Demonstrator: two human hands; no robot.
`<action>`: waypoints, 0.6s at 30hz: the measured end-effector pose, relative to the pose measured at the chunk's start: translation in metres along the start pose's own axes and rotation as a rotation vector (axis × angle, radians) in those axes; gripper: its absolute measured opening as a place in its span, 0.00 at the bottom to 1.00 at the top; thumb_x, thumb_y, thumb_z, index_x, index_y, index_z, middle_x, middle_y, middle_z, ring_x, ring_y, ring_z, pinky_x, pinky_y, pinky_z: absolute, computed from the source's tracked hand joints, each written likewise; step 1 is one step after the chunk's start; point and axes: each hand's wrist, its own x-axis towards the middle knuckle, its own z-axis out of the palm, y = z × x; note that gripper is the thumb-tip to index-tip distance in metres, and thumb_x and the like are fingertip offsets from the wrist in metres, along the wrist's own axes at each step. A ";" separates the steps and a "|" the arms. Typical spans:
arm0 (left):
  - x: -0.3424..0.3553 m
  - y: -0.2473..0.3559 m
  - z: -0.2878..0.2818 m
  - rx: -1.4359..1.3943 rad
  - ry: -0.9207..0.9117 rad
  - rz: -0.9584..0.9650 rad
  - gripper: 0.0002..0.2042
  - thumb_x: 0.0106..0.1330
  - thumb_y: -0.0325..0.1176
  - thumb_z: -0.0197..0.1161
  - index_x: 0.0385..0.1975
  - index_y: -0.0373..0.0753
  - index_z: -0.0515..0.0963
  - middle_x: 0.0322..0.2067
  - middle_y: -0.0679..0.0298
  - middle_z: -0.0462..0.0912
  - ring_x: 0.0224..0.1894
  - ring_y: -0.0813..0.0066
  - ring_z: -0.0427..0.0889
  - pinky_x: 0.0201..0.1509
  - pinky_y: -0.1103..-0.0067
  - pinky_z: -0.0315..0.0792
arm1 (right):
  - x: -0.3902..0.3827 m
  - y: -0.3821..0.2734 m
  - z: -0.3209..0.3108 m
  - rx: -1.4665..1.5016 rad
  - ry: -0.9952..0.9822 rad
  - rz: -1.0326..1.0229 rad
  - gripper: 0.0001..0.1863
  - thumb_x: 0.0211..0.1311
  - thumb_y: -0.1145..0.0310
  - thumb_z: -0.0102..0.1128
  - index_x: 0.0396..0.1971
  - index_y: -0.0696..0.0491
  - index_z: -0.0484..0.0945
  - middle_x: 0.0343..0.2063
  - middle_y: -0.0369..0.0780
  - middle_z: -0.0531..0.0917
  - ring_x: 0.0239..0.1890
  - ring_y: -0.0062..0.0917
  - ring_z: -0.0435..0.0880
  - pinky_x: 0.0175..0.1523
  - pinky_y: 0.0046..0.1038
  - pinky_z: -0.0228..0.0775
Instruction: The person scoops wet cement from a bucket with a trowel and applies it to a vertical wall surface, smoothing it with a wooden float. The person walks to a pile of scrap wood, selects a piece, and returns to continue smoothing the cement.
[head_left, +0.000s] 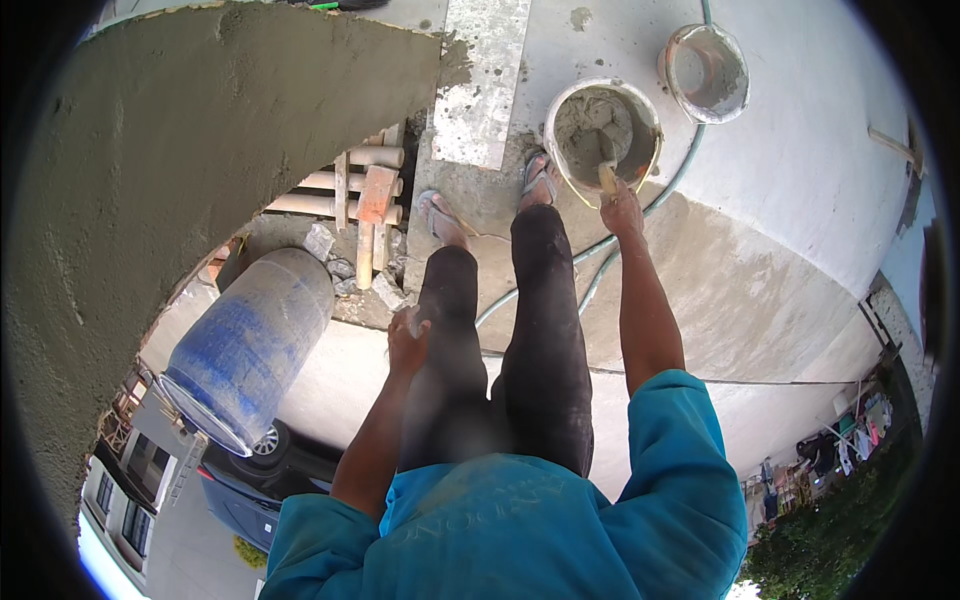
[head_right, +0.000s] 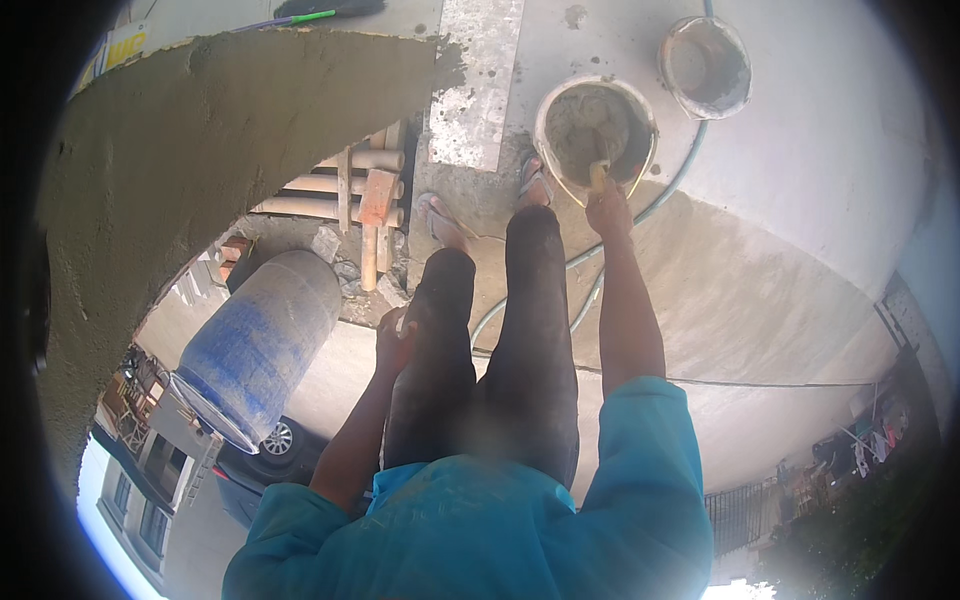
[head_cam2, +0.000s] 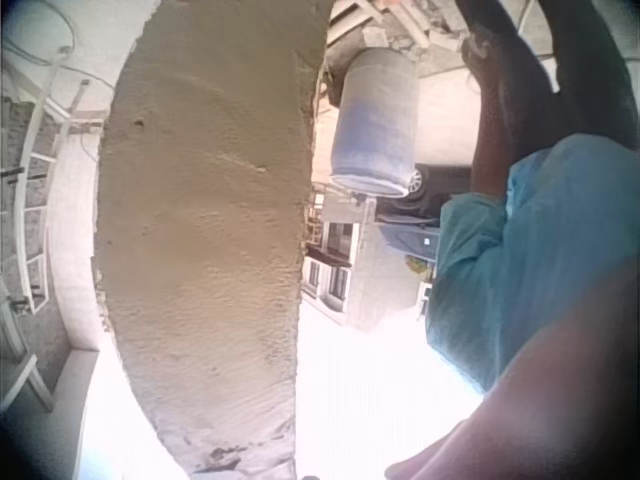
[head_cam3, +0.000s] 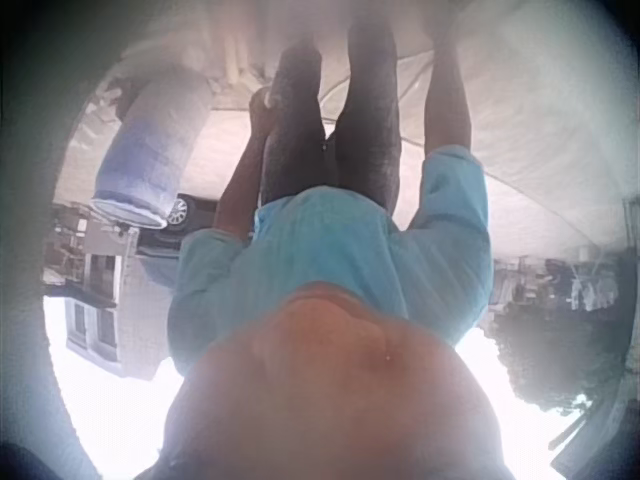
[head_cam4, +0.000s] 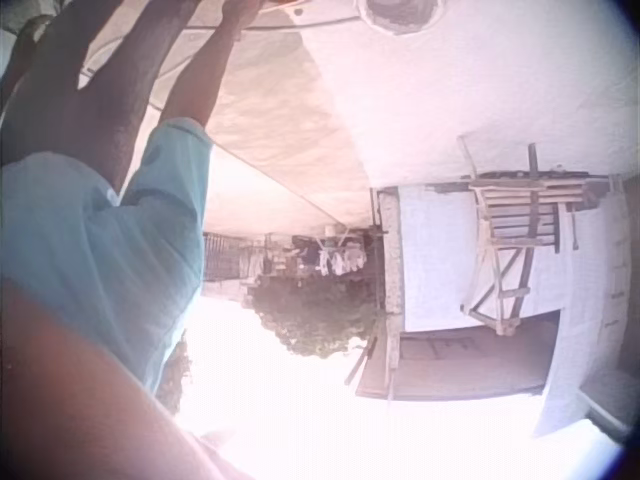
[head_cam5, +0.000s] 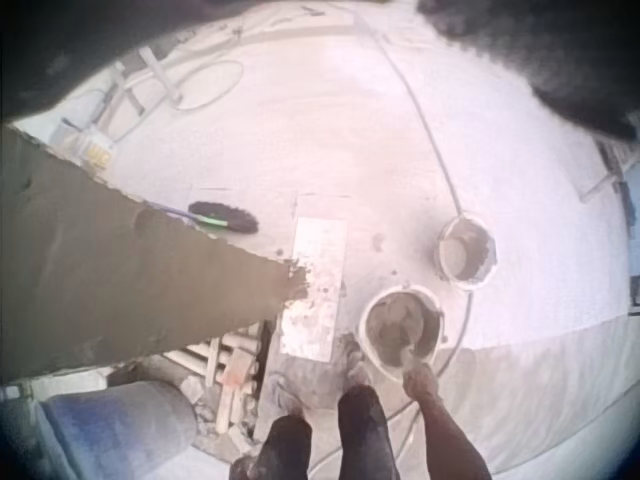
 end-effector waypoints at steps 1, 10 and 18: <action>-0.003 0.002 0.005 -0.016 -0.003 -0.010 0.21 0.65 0.35 0.63 0.58 0.38 0.73 0.59 0.51 0.73 0.65 0.51 0.67 0.69 0.63 0.60 | 0.004 0.006 0.010 0.046 -0.070 -0.064 0.22 0.61 0.61 0.62 0.54 0.52 0.74 0.42 0.53 0.82 0.50 0.48 0.79 0.54 0.45 0.71; -0.044 0.038 0.044 -0.335 0.125 0.099 0.14 0.67 0.39 0.60 0.45 0.38 0.83 0.43 0.53 0.85 0.48 0.57 0.83 0.56 0.68 0.73 | -0.070 -0.070 -0.051 0.044 -0.218 -0.468 0.15 0.65 0.59 0.59 0.29 0.57 0.80 0.33 0.51 0.82 0.34 0.49 0.83 0.42 0.42 0.74; -0.044 0.047 0.048 -1.496 0.022 -0.320 0.32 0.72 0.61 0.44 0.63 0.42 0.71 0.57 0.57 0.77 0.60 0.61 0.73 0.68 0.62 0.59 | -0.300 -0.273 -0.274 0.690 0.429 -0.876 0.20 0.70 0.56 0.54 0.53 0.54 0.77 0.53 0.47 0.78 0.58 0.40 0.75 0.61 0.40 0.66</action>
